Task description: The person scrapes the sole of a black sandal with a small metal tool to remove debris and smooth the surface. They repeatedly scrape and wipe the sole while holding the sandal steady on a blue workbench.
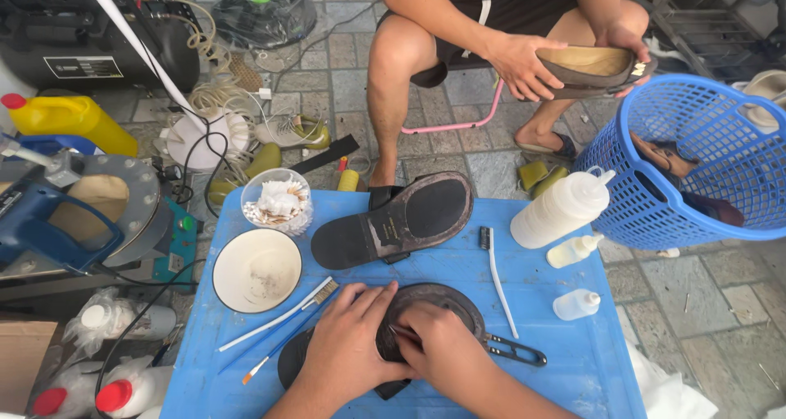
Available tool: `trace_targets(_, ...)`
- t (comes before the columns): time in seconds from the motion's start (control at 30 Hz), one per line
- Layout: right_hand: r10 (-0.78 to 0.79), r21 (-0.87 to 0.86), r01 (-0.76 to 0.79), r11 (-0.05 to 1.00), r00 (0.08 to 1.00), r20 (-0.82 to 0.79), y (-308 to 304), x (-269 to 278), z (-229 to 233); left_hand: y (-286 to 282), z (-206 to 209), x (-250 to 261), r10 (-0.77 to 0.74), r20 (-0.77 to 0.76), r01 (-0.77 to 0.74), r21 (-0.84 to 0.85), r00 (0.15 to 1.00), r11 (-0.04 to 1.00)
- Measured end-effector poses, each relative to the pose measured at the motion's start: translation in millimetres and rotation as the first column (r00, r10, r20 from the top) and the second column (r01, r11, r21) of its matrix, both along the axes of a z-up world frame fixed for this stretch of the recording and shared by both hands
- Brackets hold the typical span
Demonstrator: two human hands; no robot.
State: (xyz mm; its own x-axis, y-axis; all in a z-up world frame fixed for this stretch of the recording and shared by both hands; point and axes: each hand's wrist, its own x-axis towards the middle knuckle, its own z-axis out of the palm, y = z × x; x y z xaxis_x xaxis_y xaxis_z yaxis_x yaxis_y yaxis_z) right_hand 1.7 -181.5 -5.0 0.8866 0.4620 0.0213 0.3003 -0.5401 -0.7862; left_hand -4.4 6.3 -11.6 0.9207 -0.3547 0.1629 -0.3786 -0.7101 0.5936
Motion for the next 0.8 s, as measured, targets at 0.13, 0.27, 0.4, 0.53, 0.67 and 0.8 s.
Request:
trace_targets(0.13,0.04,0.033,-0.041,0.999,0.999,0.036,2.7,7.2,2.8,1.8,0.4,0.6,0.018,-0.067,-0.021,-0.038,0.998,0.999)
trace_targets(0.27,0.126,-0.103,-0.13,0.986,0.991,-0.049,-17.4,7.4,12.7,1.5,4.1,4.1,0.006,-0.134,-0.006,-0.003,0.991,1.0)
trace_targets(0.4,0.081,0.04,-0.086,0.996,0.992,0.1,-0.3,10.3,5.3,0.4,1.4,1.9,-0.01,-0.052,0.011,0.009,0.999,1.0)
trace_targets(0.53,0.097,-0.049,-0.094,0.994,0.994,0.052,-5.9,6.7,7.3,3.1,3.1,4.1,-0.007,-0.095,0.006,-0.013,0.995,1.0)
trace_targets(0.67,0.091,-0.127,-0.089,0.988,0.996,0.01,-12.4,4.5,4.6,1.3,-0.2,3.8,0.001,-0.058,0.001,0.026,0.998,1.0)
trace_targets(0.8,0.049,0.029,-0.052,0.998,0.994,0.101,2.4,9.9,-2.8,4.5,-3.3,1.3,0.013,-0.003,-0.013,-0.008,1.0,1.0)
